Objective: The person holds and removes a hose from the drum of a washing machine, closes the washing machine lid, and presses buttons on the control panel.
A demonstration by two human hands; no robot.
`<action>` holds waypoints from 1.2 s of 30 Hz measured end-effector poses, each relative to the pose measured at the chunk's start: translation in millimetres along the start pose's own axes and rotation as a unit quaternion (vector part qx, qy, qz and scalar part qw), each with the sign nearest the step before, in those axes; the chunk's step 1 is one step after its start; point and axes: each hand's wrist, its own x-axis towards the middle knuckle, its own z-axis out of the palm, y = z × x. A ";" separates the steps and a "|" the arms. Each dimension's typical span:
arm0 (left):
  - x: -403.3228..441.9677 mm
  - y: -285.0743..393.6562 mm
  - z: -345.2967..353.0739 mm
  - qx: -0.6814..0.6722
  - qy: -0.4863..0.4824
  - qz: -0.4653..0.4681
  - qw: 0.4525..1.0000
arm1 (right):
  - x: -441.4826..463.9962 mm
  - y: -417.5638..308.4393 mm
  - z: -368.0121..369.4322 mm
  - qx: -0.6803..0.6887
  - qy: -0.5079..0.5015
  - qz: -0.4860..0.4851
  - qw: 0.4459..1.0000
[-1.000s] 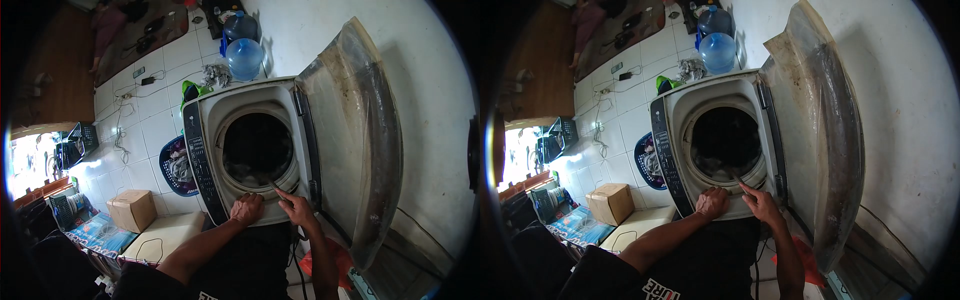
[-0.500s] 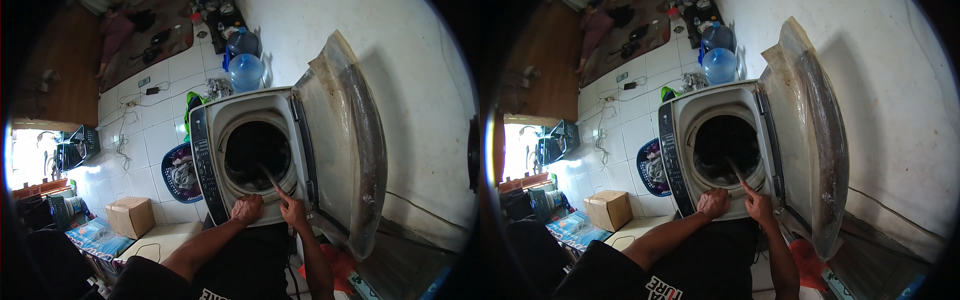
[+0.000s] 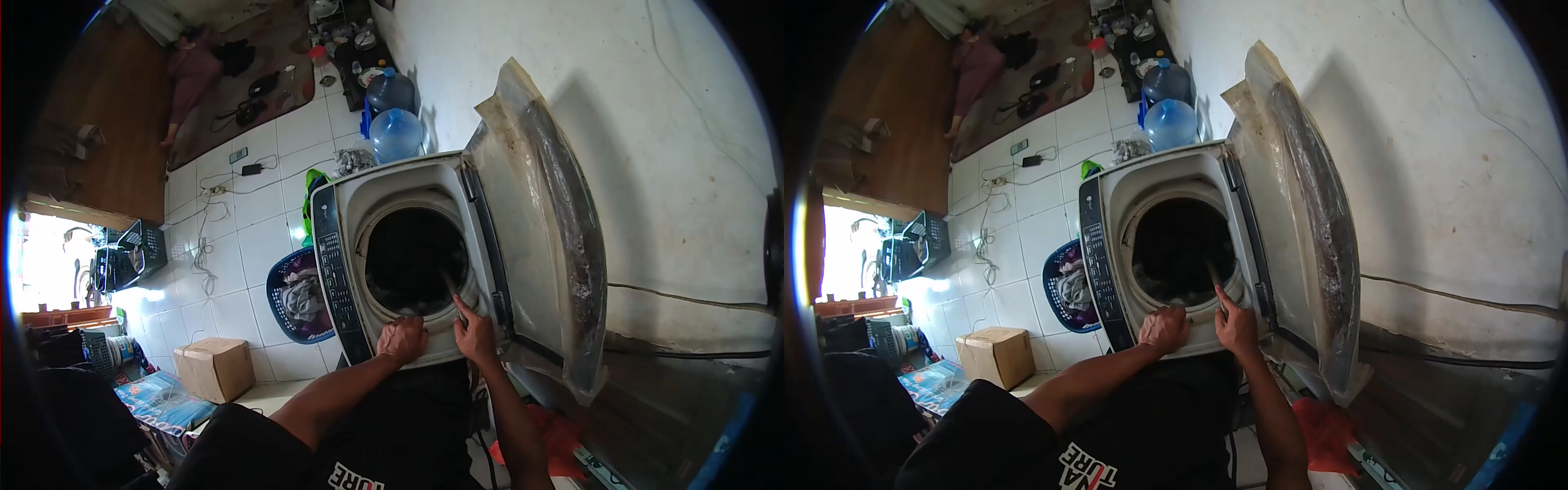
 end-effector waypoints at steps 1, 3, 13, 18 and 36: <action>0.4 0.7 -0.4 -0.002 0.003 -0.003 1.000 | 2.2 0.4 1.0 -0.022 -0.007 0.018 1.000; -0.6 0.2 0.8 -0.006 0.004 -0.008 1.000 | 3.2 2.4 4.5 -0.044 -0.016 0.039 0.998; 0.0 -3.4 5.2 0.000 -0.008 -0.012 1.000 | 5.6 -0.7 8.3 -0.079 0.019 0.077 0.994; 1.9 -0.3 -2.9 -0.005 -0.023 -0.019 1.000 | 5.9 -5.5 8.8 -0.075 0.034 0.089 0.993; 2.6 -4.2 -0.3 -0.022 0.004 0.002 1.000 | 12.2 -9.0 9.3 -0.122 0.000 0.136 0.983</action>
